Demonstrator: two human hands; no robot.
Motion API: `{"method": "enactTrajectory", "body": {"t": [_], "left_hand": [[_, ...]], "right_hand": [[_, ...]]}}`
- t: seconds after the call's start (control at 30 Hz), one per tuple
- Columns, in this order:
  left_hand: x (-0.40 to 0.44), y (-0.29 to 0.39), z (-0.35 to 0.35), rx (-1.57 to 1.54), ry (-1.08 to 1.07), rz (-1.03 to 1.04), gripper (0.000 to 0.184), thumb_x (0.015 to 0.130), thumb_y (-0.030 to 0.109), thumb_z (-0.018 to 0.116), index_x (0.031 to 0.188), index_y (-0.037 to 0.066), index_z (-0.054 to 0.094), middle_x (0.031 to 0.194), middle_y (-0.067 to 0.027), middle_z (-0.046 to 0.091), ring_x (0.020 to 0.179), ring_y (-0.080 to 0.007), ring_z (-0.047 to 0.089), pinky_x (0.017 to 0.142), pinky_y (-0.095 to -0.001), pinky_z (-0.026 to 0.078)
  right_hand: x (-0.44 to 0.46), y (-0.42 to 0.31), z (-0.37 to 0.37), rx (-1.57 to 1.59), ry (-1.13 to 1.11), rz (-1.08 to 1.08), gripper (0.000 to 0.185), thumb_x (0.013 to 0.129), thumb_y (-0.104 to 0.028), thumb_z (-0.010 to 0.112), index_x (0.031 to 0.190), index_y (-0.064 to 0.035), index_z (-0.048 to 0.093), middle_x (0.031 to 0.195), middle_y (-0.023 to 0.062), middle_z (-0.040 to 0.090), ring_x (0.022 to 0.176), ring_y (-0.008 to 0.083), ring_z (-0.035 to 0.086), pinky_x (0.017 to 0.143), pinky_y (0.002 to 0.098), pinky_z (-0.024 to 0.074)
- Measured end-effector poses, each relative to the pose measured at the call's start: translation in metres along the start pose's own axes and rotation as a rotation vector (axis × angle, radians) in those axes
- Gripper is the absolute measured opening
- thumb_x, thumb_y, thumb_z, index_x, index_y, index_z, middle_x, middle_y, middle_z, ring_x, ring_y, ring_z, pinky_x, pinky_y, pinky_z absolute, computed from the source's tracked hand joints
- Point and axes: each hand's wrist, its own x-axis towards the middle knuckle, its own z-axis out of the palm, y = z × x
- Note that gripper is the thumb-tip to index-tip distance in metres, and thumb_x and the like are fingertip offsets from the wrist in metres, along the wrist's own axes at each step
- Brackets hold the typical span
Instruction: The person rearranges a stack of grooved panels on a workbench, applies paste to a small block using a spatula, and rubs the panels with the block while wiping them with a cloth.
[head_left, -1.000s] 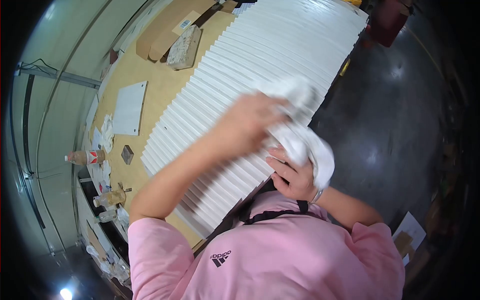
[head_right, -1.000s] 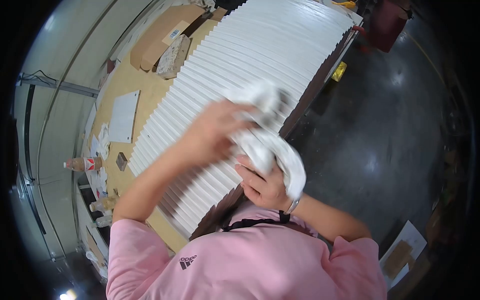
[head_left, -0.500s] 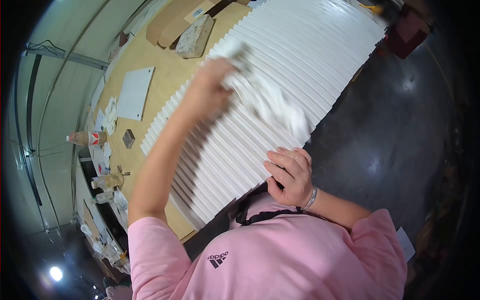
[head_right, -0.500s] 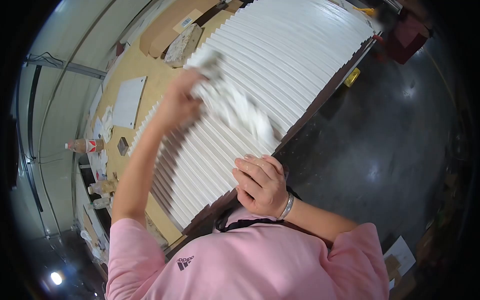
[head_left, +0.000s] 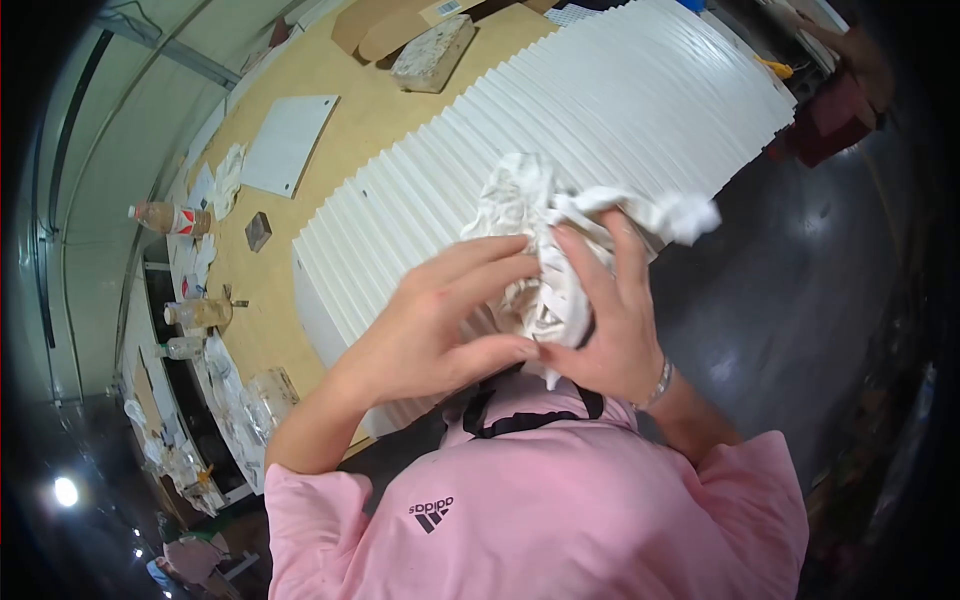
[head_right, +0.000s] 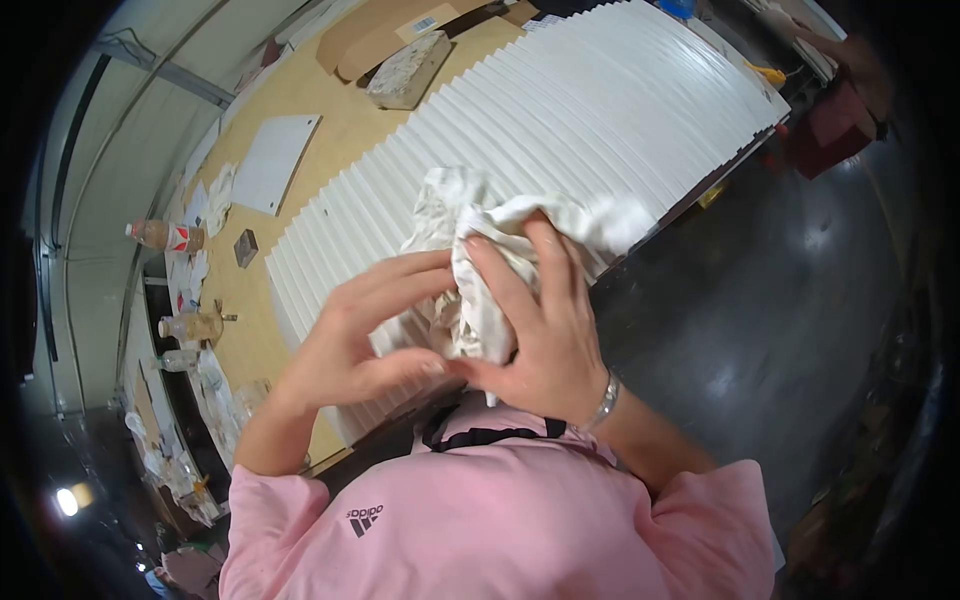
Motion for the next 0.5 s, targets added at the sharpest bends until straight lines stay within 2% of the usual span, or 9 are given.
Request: {"method": "enactTrajectory", "body": {"t": [0.07,0.17,0.23,0.27,0.33,0.4,0.47,0.5], "left_hand": [[-0.039,-0.002,-0.011,-0.023,0.112,-0.145,0.045,0.082,0.018,0.076,0.122,-0.001,0.066,0.120,-0.0182,0.068,0.111,-0.0288,0.065,0.096,-0.0375,0.049],[-0.117,-0.007,-0.035,-0.188,0.301,-0.392,0.029,0.085,0.004,0.067,0.113,-0.004,0.069,0.110,-0.0141,0.071,0.103,-0.0233,0.067,0.094,-0.0373,0.051],[-0.178,-0.009,-0.050,-0.181,0.563,-0.575,0.023,0.088,0.000,0.062,0.110,-0.004,0.070,0.108,-0.0117,0.071,0.097,-0.0211,0.068,0.091,-0.0344,0.053],[-0.211,-0.015,-0.063,-0.128,0.689,-0.601,0.021,0.091,0.001,0.060,0.110,-0.004,0.069,0.106,-0.0113,0.071,0.094,-0.0199,0.068,0.089,-0.0328,0.053],[-0.279,-0.027,-0.083,-0.066,1.003,-0.671,0.018,0.096,0.005,0.058,0.109,-0.005,0.068,0.102,-0.0113,0.070,0.090,-0.0181,0.068,0.087,-0.0308,0.054],[-0.355,-0.031,-0.101,-0.049,1.368,-0.759,0.019,0.099,0.009,0.060,0.109,-0.006,0.066,0.098,-0.0120,0.069,0.088,-0.0173,0.068,0.085,-0.0299,0.056],[-0.442,-0.040,-0.107,0.040,1.594,-0.784,0.019,0.097,0.009,0.064,0.109,-0.006,0.066,0.095,-0.0112,0.070,0.083,-0.0155,0.067,0.079,-0.0282,0.056],[-0.486,-0.047,-0.106,0.042,1.671,-0.784,0.018,0.095,0.008,0.066,0.107,-0.005,0.067,0.089,-0.0089,0.070,0.075,-0.0124,0.065,0.073,-0.0251,0.055]], "right_hand": [[0.007,-0.005,0.012,-0.170,-0.135,-0.024,0.075,0.067,-0.035,0.083,0.133,-0.0084,0.058,0.140,0.0269,0.040,0.127,0.0492,0.039,0.106,0.0566,0.0352],[0.012,-0.009,0.024,-0.251,-0.130,-0.068,0.055,0.067,-0.024,0.081,0.116,-0.0055,0.064,0.130,0.0229,0.051,0.124,0.0449,0.046,0.103,0.0539,0.0389],[0.019,-0.005,0.025,-0.220,-0.119,-0.024,0.046,0.067,-0.015,0.076,0.109,-0.0016,0.063,0.118,0.0205,0.058,0.112,0.0414,0.055,0.095,0.0481,0.0451],[0.021,-0.003,0.024,-0.201,-0.122,-0.009,0.042,0.067,-0.011,0.074,0.105,0.0004,0.062,0.111,0.0193,0.061,0.107,0.0397,0.059,0.091,0.0452,0.0481],[0.028,0.004,0.021,-0.258,0.034,0.028,0.039,0.067,-0.006,0.068,0.104,0.0021,0.060,0.099,0.0183,0.063,0.092,0.0369,0.063,0.084,0.0408,0.0505],[0.043,-0.008,0.019,-0.354,-0.031,0.204,0.042,0.074,-0.008,0.070,0.115,-0.0009,0.063,0.111,0.0180,0.065,0.104,0.0370,0.064,0.089,0.0419,0.0509],[0.040,0.011,0.028,-0.372,-0.094,0.050,0.050,0.079,-0.009,0.067,0.128,-0.0026,0.059,0.122,0.0170,0.063,0.116,0.0349,0.059,0.102,0.0413,0.0435],[0.038,0.020,0.026,-0.449,-0.187,0.013,0.048,0.080,-0.009,0.066,0.127,-0.0019,0.059,0.125,0.0169,0.061,0.119,0.0354,0.056,0.104,0.0425,0.0410]]}}
